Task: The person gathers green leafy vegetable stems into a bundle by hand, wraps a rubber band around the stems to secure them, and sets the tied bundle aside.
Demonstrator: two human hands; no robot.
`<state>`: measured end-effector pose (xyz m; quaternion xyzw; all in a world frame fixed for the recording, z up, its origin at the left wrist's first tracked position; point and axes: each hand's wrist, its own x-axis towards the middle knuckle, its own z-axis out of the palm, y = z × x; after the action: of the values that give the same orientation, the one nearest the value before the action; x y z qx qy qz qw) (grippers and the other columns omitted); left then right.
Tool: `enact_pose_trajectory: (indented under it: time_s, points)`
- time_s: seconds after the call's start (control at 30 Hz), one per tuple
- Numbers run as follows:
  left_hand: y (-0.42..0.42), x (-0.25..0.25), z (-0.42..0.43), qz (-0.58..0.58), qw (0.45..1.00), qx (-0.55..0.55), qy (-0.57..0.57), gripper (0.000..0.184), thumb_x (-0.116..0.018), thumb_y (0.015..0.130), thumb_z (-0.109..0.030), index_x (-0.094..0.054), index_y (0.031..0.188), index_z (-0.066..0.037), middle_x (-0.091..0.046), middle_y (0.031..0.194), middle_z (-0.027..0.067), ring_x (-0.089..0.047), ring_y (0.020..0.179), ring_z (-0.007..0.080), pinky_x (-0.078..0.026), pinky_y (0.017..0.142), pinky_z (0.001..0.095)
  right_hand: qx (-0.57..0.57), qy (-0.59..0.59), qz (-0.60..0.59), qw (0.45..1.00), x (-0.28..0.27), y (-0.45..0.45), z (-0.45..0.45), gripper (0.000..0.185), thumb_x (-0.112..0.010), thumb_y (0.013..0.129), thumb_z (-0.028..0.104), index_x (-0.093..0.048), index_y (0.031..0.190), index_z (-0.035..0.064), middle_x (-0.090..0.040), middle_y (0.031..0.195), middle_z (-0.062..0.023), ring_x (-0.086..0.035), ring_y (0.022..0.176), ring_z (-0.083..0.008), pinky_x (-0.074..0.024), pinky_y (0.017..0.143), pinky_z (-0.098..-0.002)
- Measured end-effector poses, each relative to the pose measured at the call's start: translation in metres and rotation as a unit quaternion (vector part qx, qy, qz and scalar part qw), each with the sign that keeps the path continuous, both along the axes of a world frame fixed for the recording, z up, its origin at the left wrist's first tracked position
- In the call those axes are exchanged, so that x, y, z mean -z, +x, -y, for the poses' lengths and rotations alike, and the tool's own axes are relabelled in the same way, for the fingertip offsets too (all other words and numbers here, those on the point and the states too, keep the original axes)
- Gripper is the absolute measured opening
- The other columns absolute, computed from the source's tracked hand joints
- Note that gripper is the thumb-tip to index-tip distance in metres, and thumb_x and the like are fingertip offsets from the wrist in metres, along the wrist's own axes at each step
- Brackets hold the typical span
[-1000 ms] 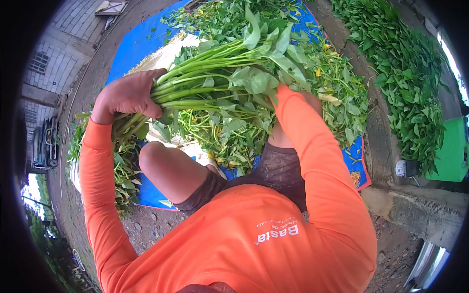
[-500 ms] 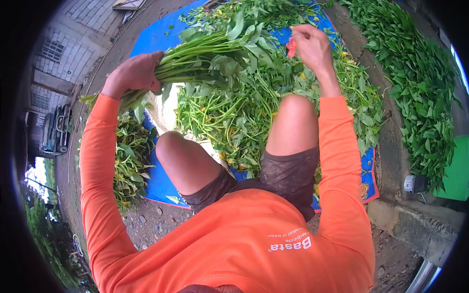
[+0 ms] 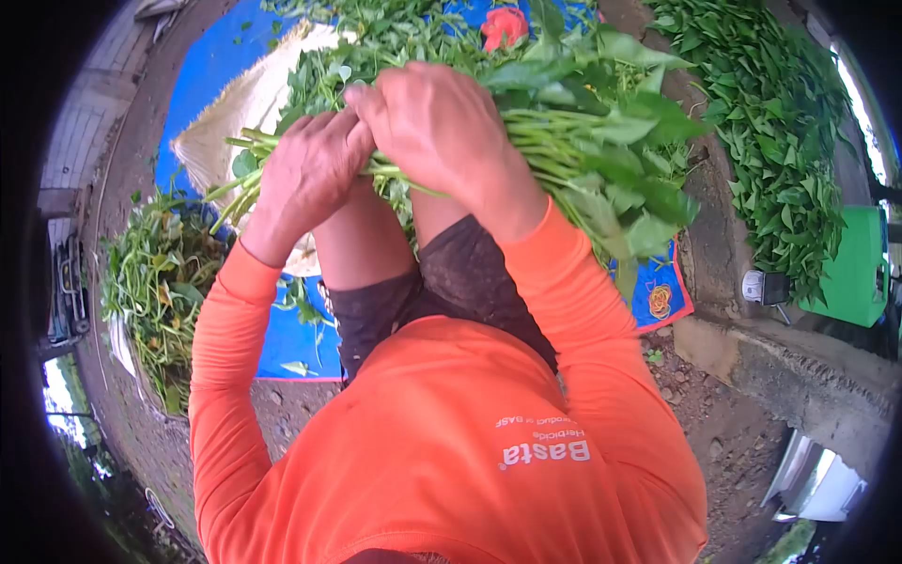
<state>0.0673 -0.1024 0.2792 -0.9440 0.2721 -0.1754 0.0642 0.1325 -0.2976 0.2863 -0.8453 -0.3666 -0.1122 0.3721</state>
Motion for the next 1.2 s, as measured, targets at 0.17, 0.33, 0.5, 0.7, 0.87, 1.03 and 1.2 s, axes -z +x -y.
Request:
enact_pose_trajectory:
  time_s: [0.17, 0.33, 0.5, 0.7, 0.87, 1.03, 1.2]
  points:
    - [-0.07, 0.076, 0.0, -0.072, 0.995, -0.069, -0.007, 0.034, -0.064, 0.091, -0.02, -0.062, 0.124, -0.011, -0.063, 0.103, 0.0065, -0.065, 0.093, 0.0245, -0.053, 0.081, 0.0413, -0.002, -0.019, -0.002, 1.0, 0.092, -0.061, -0.003, 0.033, -0.07, 0.102, 0.035, -0.073, 0.104, 0.0019, -0.073, 0.096, -0.0147, -0.069, 0.095, -0.0373, -0.0521, 0.086, -0.0508]
    - [-0.099, 0.098, 0.018, -0.075, 0.983, -0.163, -0.049, 0.049, -0.061, 0.095, -0.021, -0.059, 0.143, -0.014, -0.063, 0.128, 0.0109, -0.061, 0.116, 0.0308, -0.049, 0.102, 0.0458, -0.022, -0.018, -0.025, 0.999, 0.109, -0.082, -0.003, 0.032, -0.069, 0.099, 0.026, -0.072, 0.115, -0.0009, -0.073, 0.106, -0.016, -0.069, 0.103, -0.035, -0.0503, 0.096, -0.0504]
    - [-0.131, 0.086, 0.026, -0.15, 0.956, -0.196, -0.157, 0.079, -0.075, 0.085, -0.019, -0.047, 0.158, -0.01, -0.057, 0.144, 0.0166, -0.055, 0.135, 0.0377, -0.039, 0.121, 0.052, -0.106, -0.118, -0.059, 0.986, 0.094, -0.084, 0.012, 0.03, -0.068, 0.096, 0.013, -0.072, 0.121, -0.0027, -0.071, 0.116, -0.0161, -0.067, 0.109, -0.0331, -0.052, 0.096, -0.0464]
    - [-0.142, 0.025, 0.006, -0.116, 0.87, -0.31, -0.366, 0.036, -0.079, 0.094, -0.018, -0.075, 0.124, 0.002, -0.07, 0.132, 0.0214, -0.068, 0.118, 0.04, -0.055, 0.101, 0.0476, -0.107, -0.145, -0.084, 0.98, 0.084, -0.107, 0.022, 0.035, -0.076, 0.09, 0.004, -0.075, 0.124, -0.0021, -0.072, 0.12, -0.0145, -0.068, 0.111, -0.0328, -0.053, 0.098, -0.0448]
    - [-0.136, 0.015, -0.012, -0.211, 0.868, -0.423, -0.149, 0.029, -0.074, 0.097, -0.02, -0.075, 0.119, -0.001, -0.069, 0.129, 0.0186, -0.063, 0.116, 0.0377, -0.048, 0.101, 0.0489, -0.111, -0.148, -0.093, 0.978, 0.076, -0.117, 0.026, 0.032, -0.077, 0.089, 0.005, -0.077, 0.12, -0.0008, -0.073, 0.118, -0.0122, -0.068, 0.11, -0.0313, -0.0527, 0.095, -0.0426]
    - [-0.123, 0.046, -0.009, -0.13, 0.938, -0.305, -0.096, 0.03, -0.069, 0.1, -0.025, -0.074, 0.123, -0.006, -0.069, 0.126, 0.0149, -0.06, 0.131, 0.0354, -0.032, 0.119, 0.0622, -0.123, -0.147, -0.09, 0.977, 0.075, -0.119, 0.033, 0.03, -0.076, 0.09, 0.006, -0.077, 0.119, -0.0004, -0.074, 0.116, -0.0119, -0.068, 0.109, -0.0308, -0.0525, 0.095, -0.0424]
    - [-0.116, 0.058, -0.012, -0.222, 0.932, -0.242, -0.15, 0.03, -0.065, 0.104, -0.025, -0.074, 0.125, -0.006, -0.072, 0.116, 0.012, -0.066, 0.12, 0.0324, -0.036, 0.12, 0.0617, -0.135, -0.145, -0.127, 0.972, 0.069, -0.123, 0.039, 0.029, -0.076, 0.091, 0.007, -0.077, 0.118, -0.0018, -0.074, 0.116, -0.0137, -0.068, 0.109, -0.0318, -0.0527, 0.098, -0.0433]
